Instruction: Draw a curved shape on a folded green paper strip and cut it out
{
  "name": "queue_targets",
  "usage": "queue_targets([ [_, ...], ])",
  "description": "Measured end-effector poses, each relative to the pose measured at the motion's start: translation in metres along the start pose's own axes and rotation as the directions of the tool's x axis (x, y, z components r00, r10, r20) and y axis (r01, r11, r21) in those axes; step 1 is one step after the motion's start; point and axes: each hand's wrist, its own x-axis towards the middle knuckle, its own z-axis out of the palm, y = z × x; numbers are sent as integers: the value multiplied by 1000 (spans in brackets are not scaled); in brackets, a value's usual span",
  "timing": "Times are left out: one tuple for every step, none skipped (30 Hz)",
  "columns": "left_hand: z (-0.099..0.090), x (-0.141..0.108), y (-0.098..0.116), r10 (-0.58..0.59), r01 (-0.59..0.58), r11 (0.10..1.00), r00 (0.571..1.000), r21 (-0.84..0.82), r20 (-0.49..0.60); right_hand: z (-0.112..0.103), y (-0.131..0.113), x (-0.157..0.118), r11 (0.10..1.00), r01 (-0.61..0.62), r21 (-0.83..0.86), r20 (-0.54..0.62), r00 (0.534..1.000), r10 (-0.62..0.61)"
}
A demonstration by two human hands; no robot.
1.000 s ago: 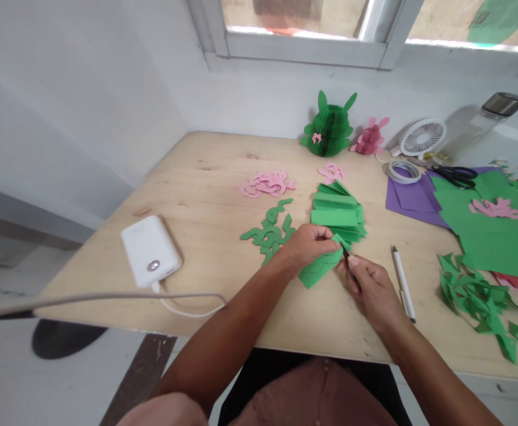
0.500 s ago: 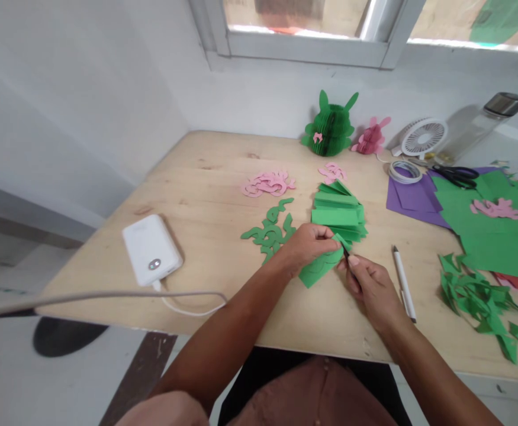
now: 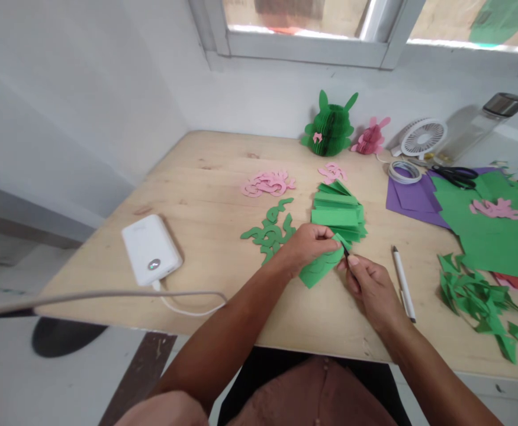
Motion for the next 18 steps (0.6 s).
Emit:
queue_targets([
  [0, 0, 1, 3, -3, 1000, 1000, -2, 1, 0, 0, 0, 1000, 1, 1, -3, 1000, -1],
  [0, 0, 1, 6, -6, 1000, 1000, -4, 1, 0, 0, 0, 1000, 2, 1, -4, 1000, -2],
  [0, -1, 2, 8, -8, 1000, 1000, -6, -1, 0, 0, 0, 1000, 2, 0, -6, 1000, -2],
  [0, -1, 3, 10, -10, 1000, 1000, -5, -5, 0, 1, 1, 1000, 1, -1, -5, 1000, -1],
  [0, -1, 4, 12, -12, 1000, 1000, -3, -9, 0, 1, 1, 1000, 1, -2, -5, 1000, -1],
  [0, -1, 4, 13, -13, 1000, 1000, 0, -11, 0, 1, 1, 1000, 2, -3, -5, 1000, -2],
  [0, -1, 5, 13, -13, 1000, 1000, 4, -12, 0, 1, 1, 1000, 4, -4, -6, 1000, -4],
  [0, -2, 5, 13, -13, 1000, 1000, 8, -14, 0, 1, 1, 1000, 7, -4, -7, 1000, -7],
  [-1, -2, 5, 12, -12, 1000, 1000, 11, -16, 0, 1, 1, 1000, 9, -3, -7, 1000, -9],
  [-1, -2, 5, 9, -8, 1000, 1000, 15, -19, 0, 1, 1, 1000, 10, -1, -5, 1000, -10],
  [-1, -1, 5, 5, -4, 1000, 1000, 19, -22, 0, 1, 1, 1000, 11, 1, -2, 1000, -11],
  [-1, -1, 4, 1, -1, 1000, 1000, 24, -25, 0, 1, 1, 1000, 12, 1, 2, 1000, -12],
  [-1, -1, 4, -2, 3, 1000, 1000, 28, -24, 0, 0, 1, 1000, 11, -2, 6, 1000, -11],
  [-1, -1, 4, -5, 6, 999, 1000, 33, -21, 0, 0, 1, 1000, 10, -6, 8, 1000, -10],
  [-2, -1, 3, -6, 7, 999, 1000, 37, -15, 0, -1, 1, 1000, 9, -11, 8, 1000, -9],
  [-2, -1, 3, -4, 5, 999, 1000, 41, -9, 0, -1, 1, 1000, 11, -14, 6, 1000, -11],
  [-2, -1, 3, 0, 0, 999, 1000, 44, -7, 0, -1, 0, 1000, 12, -17, 5, 1000, -12],
  [-2, -1, 3, 6, -5, 999, 1000, 48, -6, 0, -1, 0, 1000, 12, -19, 5, 1000, -11],
])
